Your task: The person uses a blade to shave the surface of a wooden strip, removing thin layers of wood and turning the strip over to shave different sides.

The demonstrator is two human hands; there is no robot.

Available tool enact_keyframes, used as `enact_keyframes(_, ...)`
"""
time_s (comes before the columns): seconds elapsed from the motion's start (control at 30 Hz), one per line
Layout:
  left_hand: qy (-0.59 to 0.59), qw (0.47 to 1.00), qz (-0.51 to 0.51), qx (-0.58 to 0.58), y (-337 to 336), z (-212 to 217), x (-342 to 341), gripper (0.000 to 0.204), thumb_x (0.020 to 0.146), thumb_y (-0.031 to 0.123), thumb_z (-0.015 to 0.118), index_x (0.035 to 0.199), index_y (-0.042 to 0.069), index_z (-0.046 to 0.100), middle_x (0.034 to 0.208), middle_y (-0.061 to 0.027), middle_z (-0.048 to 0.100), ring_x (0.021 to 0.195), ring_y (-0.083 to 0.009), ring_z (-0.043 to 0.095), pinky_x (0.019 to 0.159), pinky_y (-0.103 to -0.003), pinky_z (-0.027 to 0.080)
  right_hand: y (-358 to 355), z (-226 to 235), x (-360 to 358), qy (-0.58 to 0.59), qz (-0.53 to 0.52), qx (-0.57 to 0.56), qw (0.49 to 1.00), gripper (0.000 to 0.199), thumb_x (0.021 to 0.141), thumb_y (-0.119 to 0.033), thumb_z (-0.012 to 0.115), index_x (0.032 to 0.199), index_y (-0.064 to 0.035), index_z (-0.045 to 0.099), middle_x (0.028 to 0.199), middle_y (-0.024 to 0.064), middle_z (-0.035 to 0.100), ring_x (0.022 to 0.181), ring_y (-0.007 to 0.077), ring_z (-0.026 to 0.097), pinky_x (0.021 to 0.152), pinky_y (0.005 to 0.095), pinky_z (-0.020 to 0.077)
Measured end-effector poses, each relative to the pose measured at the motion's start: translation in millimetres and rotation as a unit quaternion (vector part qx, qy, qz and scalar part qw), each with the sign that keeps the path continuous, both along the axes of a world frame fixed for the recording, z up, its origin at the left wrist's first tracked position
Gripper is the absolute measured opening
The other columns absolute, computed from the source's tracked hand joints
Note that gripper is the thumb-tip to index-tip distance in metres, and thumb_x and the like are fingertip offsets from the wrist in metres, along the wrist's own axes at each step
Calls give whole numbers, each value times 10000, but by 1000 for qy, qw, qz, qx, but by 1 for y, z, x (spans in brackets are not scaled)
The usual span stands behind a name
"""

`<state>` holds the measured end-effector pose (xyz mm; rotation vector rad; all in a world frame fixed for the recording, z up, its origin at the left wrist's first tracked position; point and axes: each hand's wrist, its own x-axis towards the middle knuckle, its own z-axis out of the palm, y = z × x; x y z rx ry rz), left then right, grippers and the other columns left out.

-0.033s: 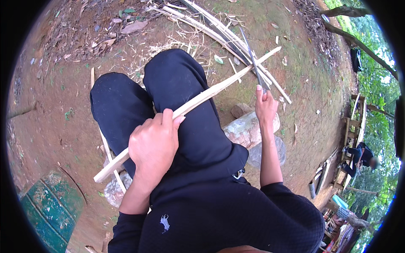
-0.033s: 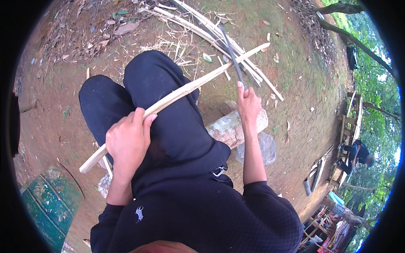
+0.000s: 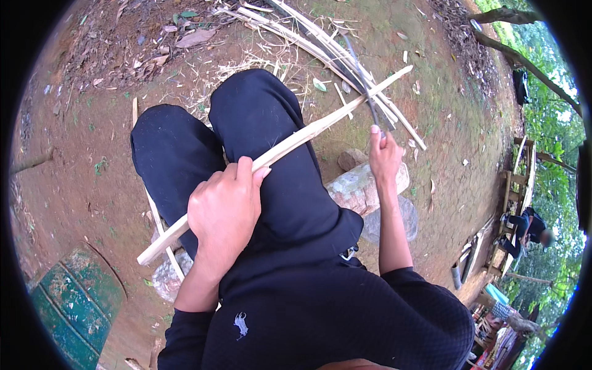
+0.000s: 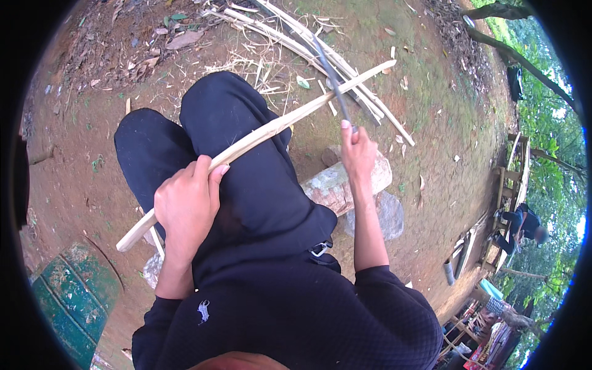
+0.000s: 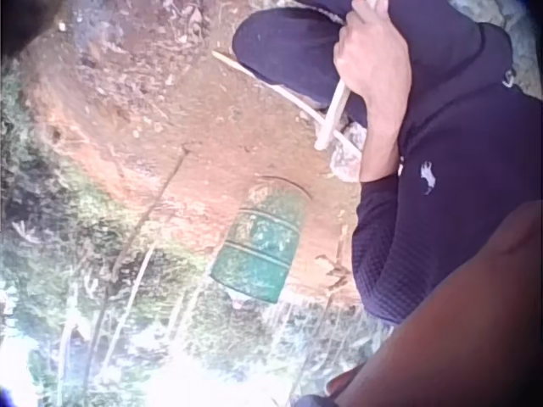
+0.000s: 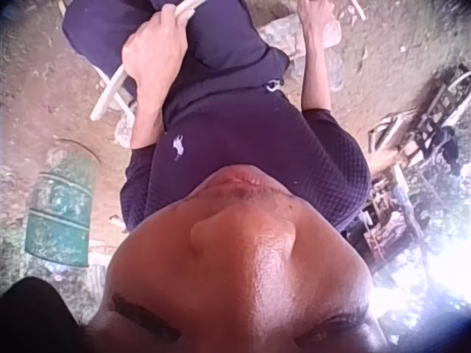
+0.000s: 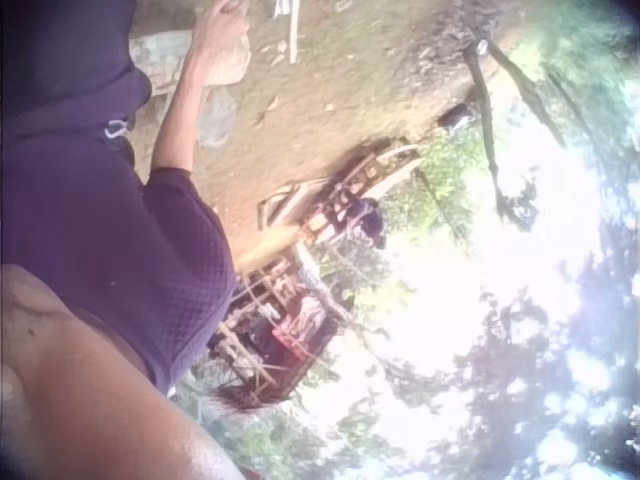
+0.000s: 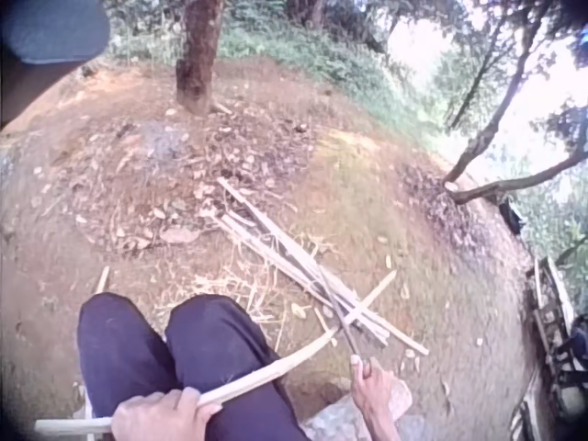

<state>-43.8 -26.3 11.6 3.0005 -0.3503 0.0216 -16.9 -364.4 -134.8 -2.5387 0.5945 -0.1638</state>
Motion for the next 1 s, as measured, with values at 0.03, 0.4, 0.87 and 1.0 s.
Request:
enact_keyframes(0.03, 3, 1000, 0, -1, 0, 1, 1, 300, 974, 360, 635, 834, 108, 555, 662, -26, 597, 574, -200, 644, 541, -338, 516, 13, 0, -8, -8, 26, 22, 999, 636, 992, -632, 523, 665, -87, 519, 496, -10, 495, 389, 139, 446, 384, 373, 408)
enact_keyframes(0.4, 10, 998, 12, -66, 0, -7, -1, 273, 977, 316, 645, 852, 91, 555, 703, -60, 629, 608, -259, 655, 551, -390, 506, 33, 11, -18, -131, 201, -101, 965, 508, 888, -550, 684, 845, -50, 611, 548, 99, 506, 530, 322, 591, 535, 424, 477)
enact_keyframes(0.87, 14, 999, 18, -41, 3, -5, -4, 287, 974, 348, 640, 852, 101, 555, 688, -44, 612, 600, -232, 650, 544, -369, 507, 6, 14, -4, -5, 32, -5, 999, 627, 994, -648, 505, 657, -118, 512, 509, -7, 514, 414, 117, 485, 397, 325, 441)
enact_keyframes(1.0, 13, 999, 8, -48, 5, -4, -3, 285, 976, 343, 639, 857, 98, 554, 691, -44, 613, 598, -234, 648, 545, -370, 508, 38, 17, -16, -124, 196, -98, 968, 607, 953, -649, 580, 661, -126, 487, 506, -5, 490, 409, 127, 487, 381, 327, 420)
